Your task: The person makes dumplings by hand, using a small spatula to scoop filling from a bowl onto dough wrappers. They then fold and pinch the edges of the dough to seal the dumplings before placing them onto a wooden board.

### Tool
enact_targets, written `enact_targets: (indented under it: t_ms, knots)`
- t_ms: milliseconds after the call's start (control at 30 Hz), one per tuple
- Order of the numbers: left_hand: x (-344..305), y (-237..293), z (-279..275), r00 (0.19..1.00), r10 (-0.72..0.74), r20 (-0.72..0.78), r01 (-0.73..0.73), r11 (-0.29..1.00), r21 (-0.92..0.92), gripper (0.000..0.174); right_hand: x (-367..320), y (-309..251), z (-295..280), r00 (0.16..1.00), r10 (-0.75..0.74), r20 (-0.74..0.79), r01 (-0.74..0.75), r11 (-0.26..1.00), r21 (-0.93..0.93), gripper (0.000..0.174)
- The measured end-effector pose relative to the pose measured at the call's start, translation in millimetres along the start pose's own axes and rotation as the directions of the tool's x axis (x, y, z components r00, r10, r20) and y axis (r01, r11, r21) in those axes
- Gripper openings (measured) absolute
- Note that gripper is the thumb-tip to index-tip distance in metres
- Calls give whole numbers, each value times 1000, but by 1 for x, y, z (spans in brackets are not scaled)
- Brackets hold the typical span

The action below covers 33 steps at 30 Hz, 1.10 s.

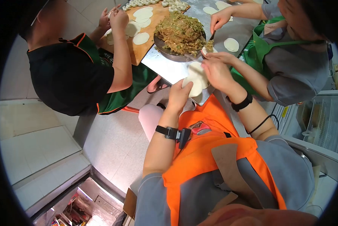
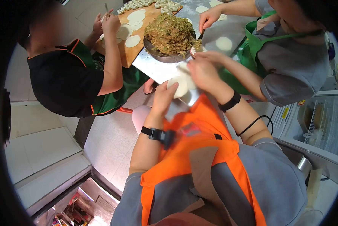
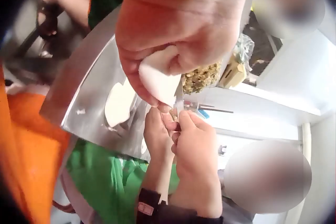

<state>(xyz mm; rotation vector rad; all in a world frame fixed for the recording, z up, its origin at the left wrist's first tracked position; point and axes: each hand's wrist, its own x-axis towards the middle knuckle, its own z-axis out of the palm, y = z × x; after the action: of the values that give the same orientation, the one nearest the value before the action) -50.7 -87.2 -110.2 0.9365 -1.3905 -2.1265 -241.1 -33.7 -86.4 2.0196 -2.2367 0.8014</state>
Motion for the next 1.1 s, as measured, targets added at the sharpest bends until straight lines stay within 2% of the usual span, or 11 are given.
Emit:
enact_targets:
  t_ms: [100,167,267,467,567,667,700,800,933,1033,1100]
  knots:
    - [10,0,3,991,-136,17,130,889,-440,34,18,10,-14,999,31,-29,-37,969,-244,13]
    - [17,-2,5,988,-153,10,134,835,-533,34,27,15,-15,998,14,-59,-32,948,-317,19]
    - [38,-18,0,984,-168,-53,103,792,-602,33,39,29,-2,996,68,58,-41,925,-378,19]
    - [80,-17,-12,958,-216,-189,67,809,-584,44,51,25,-13,958,119,261,-108,993,-54,22]
    - [82,4,-10,958,-236,-162,75,752,-655,47,42,21,-6,948,138,286,-228,921,315,20]
    - [80,15,-11,971,-212,-108,66,675,-735,51,23,6,10,992,30,124,-81,900,429,23]
    - [78,22,-10,976,-198,-94,60,653,-755,52,16,-3,9,998,-66,23,58,963,263,26]
    - [72,24,-10,980,-173,-101,28,618,-785,54,0,-30,-1,991,-32,127,30,999,18,29]
    - [65,35,-12,975,-142,-173,-46,630,-775,54,-5,-19,-5,999,-53,-10,54,978,202,22]
    - [60,40,-7,991,-98,-93,-9,641,-768,54,0,-25,-19,933,222,284,-357,671,649,19]
    - [60,40,-3,997,-71,-6,41,644,-764,53,2,-15,-11,908,216,359,-404,681,611,18]
